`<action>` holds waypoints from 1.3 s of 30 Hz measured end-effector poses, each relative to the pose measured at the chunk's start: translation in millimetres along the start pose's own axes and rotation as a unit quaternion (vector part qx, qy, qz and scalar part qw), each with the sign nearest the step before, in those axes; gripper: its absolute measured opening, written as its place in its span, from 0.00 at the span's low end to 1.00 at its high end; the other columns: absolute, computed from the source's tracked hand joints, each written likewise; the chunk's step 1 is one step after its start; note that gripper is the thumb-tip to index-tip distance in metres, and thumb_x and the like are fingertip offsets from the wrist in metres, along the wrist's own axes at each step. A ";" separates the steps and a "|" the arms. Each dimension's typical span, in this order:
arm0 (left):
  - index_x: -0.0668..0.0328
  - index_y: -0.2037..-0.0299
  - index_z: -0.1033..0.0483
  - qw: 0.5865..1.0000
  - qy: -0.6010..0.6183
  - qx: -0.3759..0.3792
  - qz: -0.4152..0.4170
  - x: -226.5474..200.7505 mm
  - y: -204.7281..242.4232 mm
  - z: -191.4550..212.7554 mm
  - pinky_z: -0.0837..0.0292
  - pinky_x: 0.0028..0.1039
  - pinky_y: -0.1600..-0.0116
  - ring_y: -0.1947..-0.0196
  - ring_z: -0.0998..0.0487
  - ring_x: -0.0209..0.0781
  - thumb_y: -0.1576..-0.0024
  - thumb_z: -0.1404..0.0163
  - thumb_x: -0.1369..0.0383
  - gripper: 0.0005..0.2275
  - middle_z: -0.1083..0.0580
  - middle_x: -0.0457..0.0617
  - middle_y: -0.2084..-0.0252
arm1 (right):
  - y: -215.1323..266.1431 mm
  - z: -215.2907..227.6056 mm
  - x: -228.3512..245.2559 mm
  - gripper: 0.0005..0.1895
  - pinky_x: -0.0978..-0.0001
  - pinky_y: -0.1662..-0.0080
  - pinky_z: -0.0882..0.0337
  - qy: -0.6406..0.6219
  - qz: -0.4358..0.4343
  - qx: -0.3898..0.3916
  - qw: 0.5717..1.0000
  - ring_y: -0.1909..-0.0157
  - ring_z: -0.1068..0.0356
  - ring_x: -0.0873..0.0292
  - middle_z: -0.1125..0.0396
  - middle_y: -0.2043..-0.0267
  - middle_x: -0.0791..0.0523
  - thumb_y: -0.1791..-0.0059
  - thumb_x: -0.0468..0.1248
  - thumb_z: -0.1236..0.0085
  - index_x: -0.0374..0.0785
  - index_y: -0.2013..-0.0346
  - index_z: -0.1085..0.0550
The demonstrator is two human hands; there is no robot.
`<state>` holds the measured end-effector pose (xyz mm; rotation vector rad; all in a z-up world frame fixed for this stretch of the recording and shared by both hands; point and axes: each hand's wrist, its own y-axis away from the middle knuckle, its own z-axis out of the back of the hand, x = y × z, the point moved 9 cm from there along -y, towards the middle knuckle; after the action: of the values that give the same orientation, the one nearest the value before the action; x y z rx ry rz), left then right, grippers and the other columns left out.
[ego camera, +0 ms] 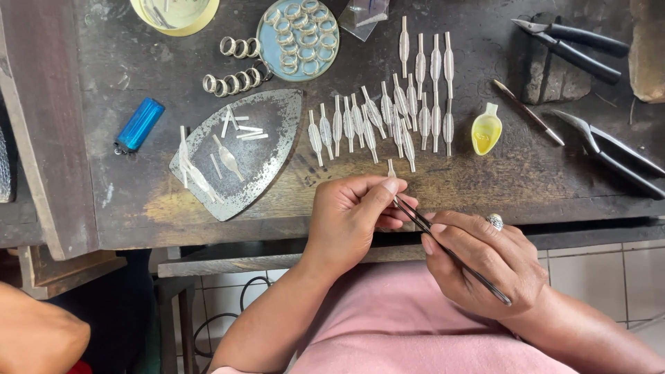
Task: Applying adhesive to small, leaf-shaped silver jewelry components using a fine-tipped applicator tool.
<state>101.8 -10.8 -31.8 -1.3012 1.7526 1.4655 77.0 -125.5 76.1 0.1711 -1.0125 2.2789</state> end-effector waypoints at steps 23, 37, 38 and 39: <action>0.72 0.71 0.29 0.772 -0.373 -0.042 -0.513 -60.4 52.3 2.9 0.32 0.27 0.73 0.80 0.28 0.44 0.50 0.52 0.77 0.03 0.27 0.55 0.75 | 16.1 -8.8 -30.4 0.04 0.72 0.70 0.29 -0.091 -0.191 -0.078 0.974 0.76 0.31 0.55 0.36 0.79 0.47 0.58 0.25 0.52 0.23 0.74 0.35; 0.67 0.71 0.29 0.998 0.020 0.065 -0.019 -3.9 10.4 7.6 0.24 0.22 0.69 0.72 0.22 0.42 0.49 0.55 0.68 0.08 0.25 0.57 0.68 | 20.8 -11.2 -38.8 0.05 0.74 0.79 0.28 -0.262 -0.293 -0.089 0.915 0.84 0.32 0.56 0.39 0.83 0.45 0.57 0.29 0.58 0.27 0.73 0.36; 0.67 0.71 0.29 0.998 0.019 0.064 -0.018 -2.5 9.4 7.7 0.24 0.22 0.69 0.72 0.22 0.42 0.49 0.55 0.68 0.08 0.25 0.57 0.68 | 18.0 -8.4 -37.7 0.05 0.74 0.79 0.28 -0.264 -0.294 -0.089 0.914 0.84 0.32 0.56 0.39 0.83 0.45 0.57 0.29 0.58 0.27 0.73 0.36; 0.67 0.72 0.29 0.998 0.004 0.052 -0.026 -2.6 8.1 9.6 0.24 0.21 0.70 0.73 0.22 0.40 0.49 0.55 0.69 0.07 0.26 0.54 0.72 | 12.6 -6.9 -33.3 0.07 0.73 0.75 0.30 -0.211 -0.279 -0.057 0.935 0.79 0.33 0.55 0.37 0.82 0.48 0.57 0.29 0.58 0.26 0.76 0.34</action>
<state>93.8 -1.2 -28.7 -1.2893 1.7628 1.3247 96.8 -143.5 51.6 0.8182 -1.1262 1.6871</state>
